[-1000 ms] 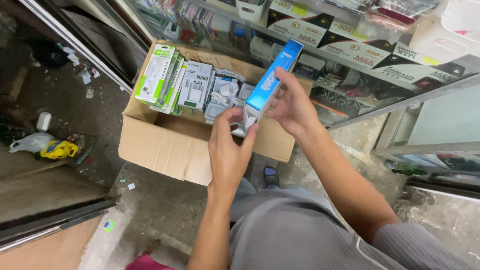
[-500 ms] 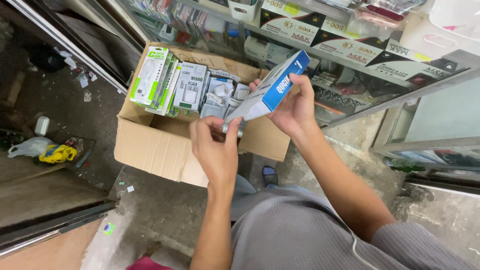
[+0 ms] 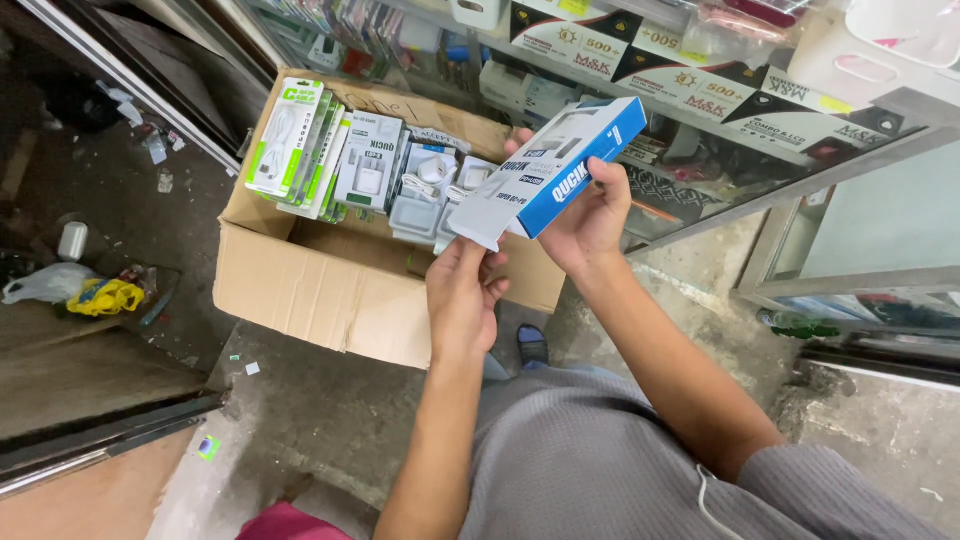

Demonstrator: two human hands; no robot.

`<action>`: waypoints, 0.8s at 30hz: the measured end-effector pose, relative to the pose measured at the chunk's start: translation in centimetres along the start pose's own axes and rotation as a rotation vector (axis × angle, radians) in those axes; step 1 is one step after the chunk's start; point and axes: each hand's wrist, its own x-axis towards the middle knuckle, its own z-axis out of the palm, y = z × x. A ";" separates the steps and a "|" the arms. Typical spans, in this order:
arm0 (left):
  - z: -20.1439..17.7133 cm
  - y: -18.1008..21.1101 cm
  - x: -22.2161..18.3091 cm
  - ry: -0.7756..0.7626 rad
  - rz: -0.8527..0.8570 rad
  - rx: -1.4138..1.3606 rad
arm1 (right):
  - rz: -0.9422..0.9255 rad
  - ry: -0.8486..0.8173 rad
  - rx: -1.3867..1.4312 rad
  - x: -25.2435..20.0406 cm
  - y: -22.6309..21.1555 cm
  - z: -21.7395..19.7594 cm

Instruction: The recorder is unpacking electronic accessories like chargers and cables from a cardboard box in a retail environment.

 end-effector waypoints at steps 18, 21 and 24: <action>0.1 1.1 -2.7 -0.159 -0.126 -0.033 | -0.056 -0.108 -0.103 -1.6 -1.0 -0.4; 0.0 1.1 -3.0 -0.194 -0.139 -0.041 | -0.082 -0.122 -0.146 -1.8 -1.1 -0.2; -0.1 1.2 -3.0 -0.188 -0.197 -0.065 | -0.074 -0.151 -0.144 -2.0 -1.3 0.2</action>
